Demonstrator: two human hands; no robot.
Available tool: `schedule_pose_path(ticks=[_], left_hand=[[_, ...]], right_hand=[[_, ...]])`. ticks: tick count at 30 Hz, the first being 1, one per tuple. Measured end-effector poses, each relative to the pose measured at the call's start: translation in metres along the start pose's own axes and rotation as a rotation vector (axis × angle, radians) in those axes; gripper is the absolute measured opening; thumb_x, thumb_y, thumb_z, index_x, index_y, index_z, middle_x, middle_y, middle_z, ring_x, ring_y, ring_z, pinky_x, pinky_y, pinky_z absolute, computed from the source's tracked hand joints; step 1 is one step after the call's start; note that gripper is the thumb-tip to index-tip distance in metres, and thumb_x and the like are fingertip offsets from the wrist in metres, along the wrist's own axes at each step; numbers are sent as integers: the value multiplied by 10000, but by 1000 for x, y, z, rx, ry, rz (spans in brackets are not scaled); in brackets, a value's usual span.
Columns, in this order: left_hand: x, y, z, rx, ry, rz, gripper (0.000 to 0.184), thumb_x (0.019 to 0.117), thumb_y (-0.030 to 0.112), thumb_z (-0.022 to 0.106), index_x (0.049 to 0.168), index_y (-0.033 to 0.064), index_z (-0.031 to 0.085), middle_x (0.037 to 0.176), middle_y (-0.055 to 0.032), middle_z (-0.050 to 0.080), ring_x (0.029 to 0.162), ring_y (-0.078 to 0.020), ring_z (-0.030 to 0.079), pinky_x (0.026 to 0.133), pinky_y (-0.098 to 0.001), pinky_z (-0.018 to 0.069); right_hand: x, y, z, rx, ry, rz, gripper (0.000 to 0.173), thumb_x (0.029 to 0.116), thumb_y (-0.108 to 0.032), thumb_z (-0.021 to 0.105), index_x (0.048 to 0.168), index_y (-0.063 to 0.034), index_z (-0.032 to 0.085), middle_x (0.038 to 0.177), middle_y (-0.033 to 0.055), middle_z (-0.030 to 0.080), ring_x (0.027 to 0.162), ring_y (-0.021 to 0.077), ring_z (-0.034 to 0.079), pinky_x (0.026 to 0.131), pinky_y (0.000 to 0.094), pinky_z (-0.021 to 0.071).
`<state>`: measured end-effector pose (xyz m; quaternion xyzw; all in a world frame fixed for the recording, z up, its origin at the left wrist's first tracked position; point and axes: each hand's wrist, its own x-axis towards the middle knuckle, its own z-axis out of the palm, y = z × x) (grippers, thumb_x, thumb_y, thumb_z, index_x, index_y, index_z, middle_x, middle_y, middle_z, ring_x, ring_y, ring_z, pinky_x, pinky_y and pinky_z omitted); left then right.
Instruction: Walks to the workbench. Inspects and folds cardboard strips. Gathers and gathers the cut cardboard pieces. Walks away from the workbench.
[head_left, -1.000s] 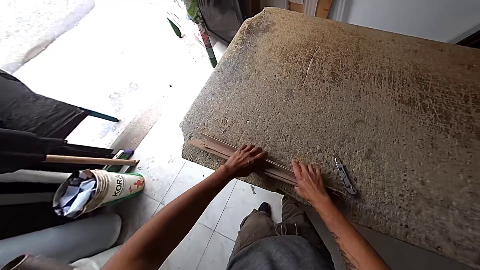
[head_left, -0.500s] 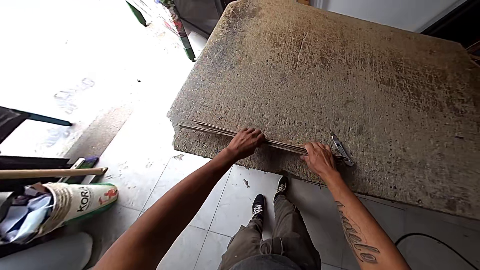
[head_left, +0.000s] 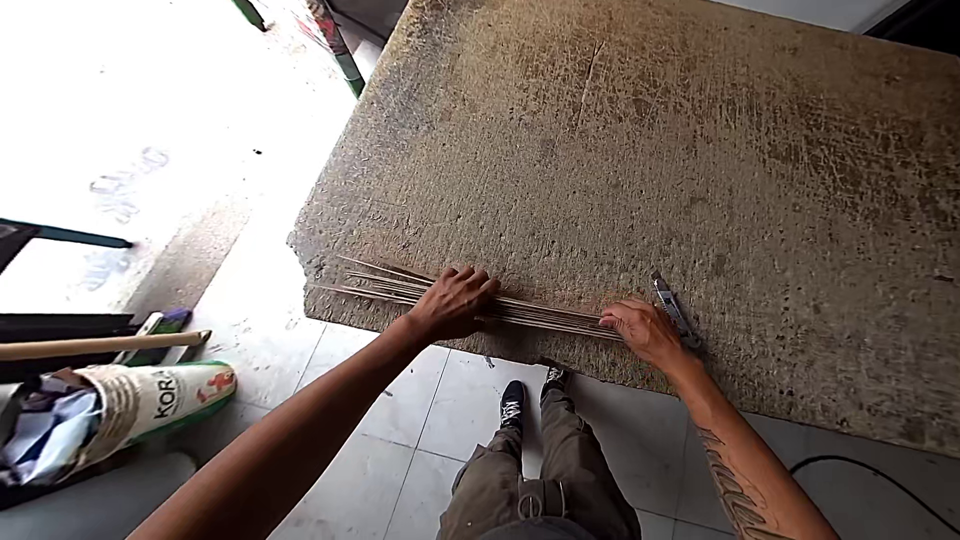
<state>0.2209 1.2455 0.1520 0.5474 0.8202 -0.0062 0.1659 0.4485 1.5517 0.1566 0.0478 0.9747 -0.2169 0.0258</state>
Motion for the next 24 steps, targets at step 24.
schedule_pose_path(ticks=[24], left_hand=[[-5,5,17,25,143,-46,548,765,323,835,1254,149,657,1095,-48,706,1018,-270,674,878,-498,531]], right_hand=[[43,17,-4,-37,-204,-32,180,1014,-296,633,1038,-159,748,914,45,740,851,246,726,745,477,602]])
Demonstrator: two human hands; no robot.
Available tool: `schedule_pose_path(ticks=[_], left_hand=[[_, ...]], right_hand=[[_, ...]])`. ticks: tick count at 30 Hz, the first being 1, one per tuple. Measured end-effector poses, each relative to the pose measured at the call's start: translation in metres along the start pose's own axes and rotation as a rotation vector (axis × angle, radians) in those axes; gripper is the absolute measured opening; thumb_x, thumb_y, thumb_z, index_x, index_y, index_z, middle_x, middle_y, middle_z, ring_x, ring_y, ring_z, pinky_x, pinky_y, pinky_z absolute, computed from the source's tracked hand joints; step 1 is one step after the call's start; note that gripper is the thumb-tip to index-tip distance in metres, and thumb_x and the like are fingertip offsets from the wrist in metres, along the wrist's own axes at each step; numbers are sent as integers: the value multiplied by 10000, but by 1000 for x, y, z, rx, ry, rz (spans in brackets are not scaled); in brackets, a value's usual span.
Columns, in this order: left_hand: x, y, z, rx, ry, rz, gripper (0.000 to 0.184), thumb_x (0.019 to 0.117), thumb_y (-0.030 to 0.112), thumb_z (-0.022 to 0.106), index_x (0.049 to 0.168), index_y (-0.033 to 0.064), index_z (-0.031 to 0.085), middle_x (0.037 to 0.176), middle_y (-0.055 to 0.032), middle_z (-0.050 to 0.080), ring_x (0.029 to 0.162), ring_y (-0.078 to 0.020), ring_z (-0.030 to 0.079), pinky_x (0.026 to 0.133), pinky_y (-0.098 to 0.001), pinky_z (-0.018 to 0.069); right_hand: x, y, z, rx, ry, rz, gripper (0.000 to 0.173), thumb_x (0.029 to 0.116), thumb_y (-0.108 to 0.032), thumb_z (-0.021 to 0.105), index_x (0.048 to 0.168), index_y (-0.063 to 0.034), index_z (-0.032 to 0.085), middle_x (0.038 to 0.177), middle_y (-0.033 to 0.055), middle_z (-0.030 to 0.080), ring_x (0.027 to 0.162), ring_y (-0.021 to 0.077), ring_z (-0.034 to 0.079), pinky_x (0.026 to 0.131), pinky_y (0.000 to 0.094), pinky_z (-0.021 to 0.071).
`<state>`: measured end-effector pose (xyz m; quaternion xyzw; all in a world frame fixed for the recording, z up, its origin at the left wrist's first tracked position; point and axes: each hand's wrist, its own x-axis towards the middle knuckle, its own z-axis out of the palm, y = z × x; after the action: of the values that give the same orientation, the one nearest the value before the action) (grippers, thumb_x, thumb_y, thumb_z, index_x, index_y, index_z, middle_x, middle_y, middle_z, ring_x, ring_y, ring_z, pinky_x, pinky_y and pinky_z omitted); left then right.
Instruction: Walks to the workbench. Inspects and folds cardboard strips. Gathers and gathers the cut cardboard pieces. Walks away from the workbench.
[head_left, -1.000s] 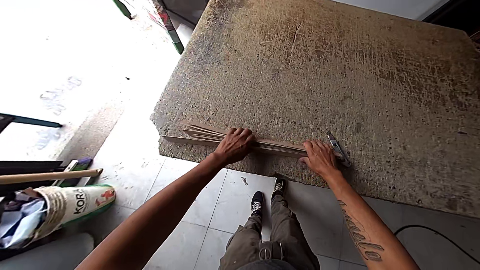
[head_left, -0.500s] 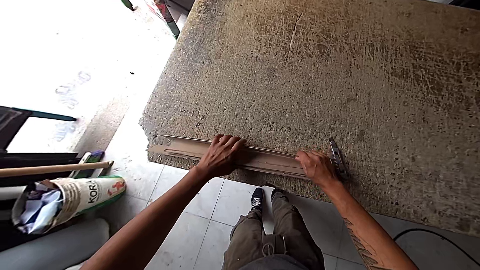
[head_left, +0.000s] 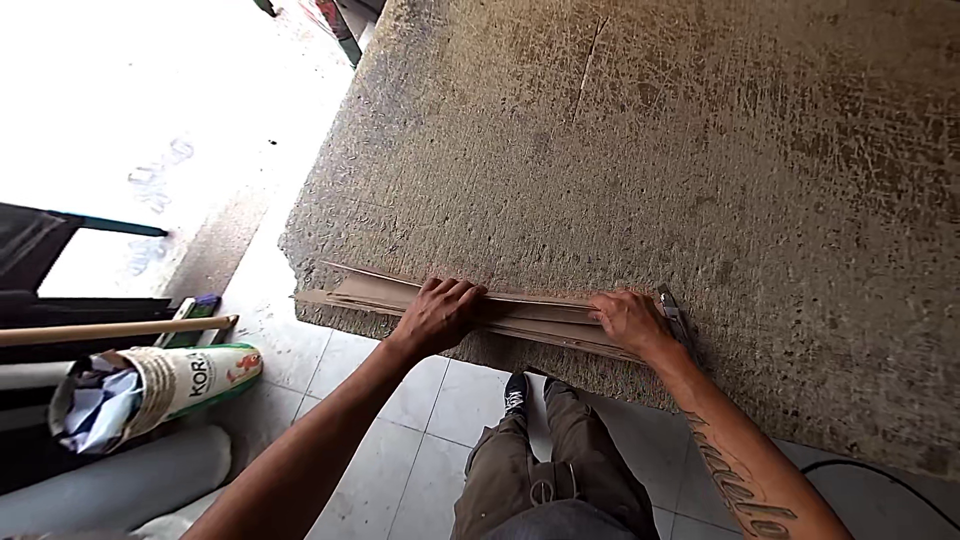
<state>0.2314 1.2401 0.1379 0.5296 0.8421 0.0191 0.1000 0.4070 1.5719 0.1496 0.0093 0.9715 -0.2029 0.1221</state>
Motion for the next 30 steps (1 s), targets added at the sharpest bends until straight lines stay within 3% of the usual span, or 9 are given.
schedule_pose_path(ticks=[3,5,6,11,15,20,23,26,30], left_hand=[[7,3,-6,-2,7,-28,775,725,382,864,1403,142,572,1301,-109,642,1204,-326,608,971,-552,485],[9,9,-5,22,22,7,1087,663,370,901,1589,164,371,1608,-212,364,1476,-431,347,1130,-686,289],[7,13,-3,30,49,65,1067,678,288,890,1602,194,363,1652,-218,288,1517,-450,266,1150,-725,220],[-7,35,26,-25,82,215,546,913,-22,575,1423,170,606,1523,-40,532,1393,-266,502,1112,-509,436],[-9,42,37,-158,161,99,558,897,-60,549,1387,191,641,1443,-10,611,1332,-242,569,1050,-493,492],[7,39,20,-139,189,58,456,846,-72,614,1211,175,731,1193,-23,730,1047,-250,695,823,-479,556],[10,36,17,-81,179,80,305,903,-7,609,1141,153,713,1131,-58,700,1023,-265,670,844,-460,553],[9,42,23,22,268,46,220,942,75,603,1132,136,695,1396,-143,573,1332,-366,511,1070,-594,418],[10,43,33,104,411,12,458,984,143,542,1441,138,513,1620,-186,349,1517,-382,283,1188,-622,211]], right_hand=[[5,-12,-18,-14,-144,66,147,980,-208,661,1100,-147,720,900,107,732,819,320,720,712,545,575],[9,-17,-25,-50,-194,117,255,923,-130,689,1178,-148,700,974,134,730,878,357,714,732,564,569],[11,-17,-25,-64,-210,132,252,930,-129,679,1181,-138,687,994,144,718,899,366,709,735,565,566],[36,20,-27,328,-368,216,240,972,-192,674,1191,-94,687,990,123,735,930,288,715,876,539,562],[35,54,-80,749,163,431,199,953,-112,693,1133,-31,666,841,97,740,696,212,716,699,446,617],[20,93,-185,558,871,553,278,961,-167,650,1204,-43,597,914,63,710,711,158,688,685,402,594],[15,83,-200,418,725,485,238,988,-186,624,1182,-50,615,913,84,718,739,190,704,712,446,598],[19,46,-132,239,441,243,162,1010,-186,615,1070,-64,703,860,139,700,783,314,694,694,583,556],[15,-7,-5,117,90,-111,344,1025,-461,572,1130,-195,763,1038,68,716,1005,263,685,846,492,568]])
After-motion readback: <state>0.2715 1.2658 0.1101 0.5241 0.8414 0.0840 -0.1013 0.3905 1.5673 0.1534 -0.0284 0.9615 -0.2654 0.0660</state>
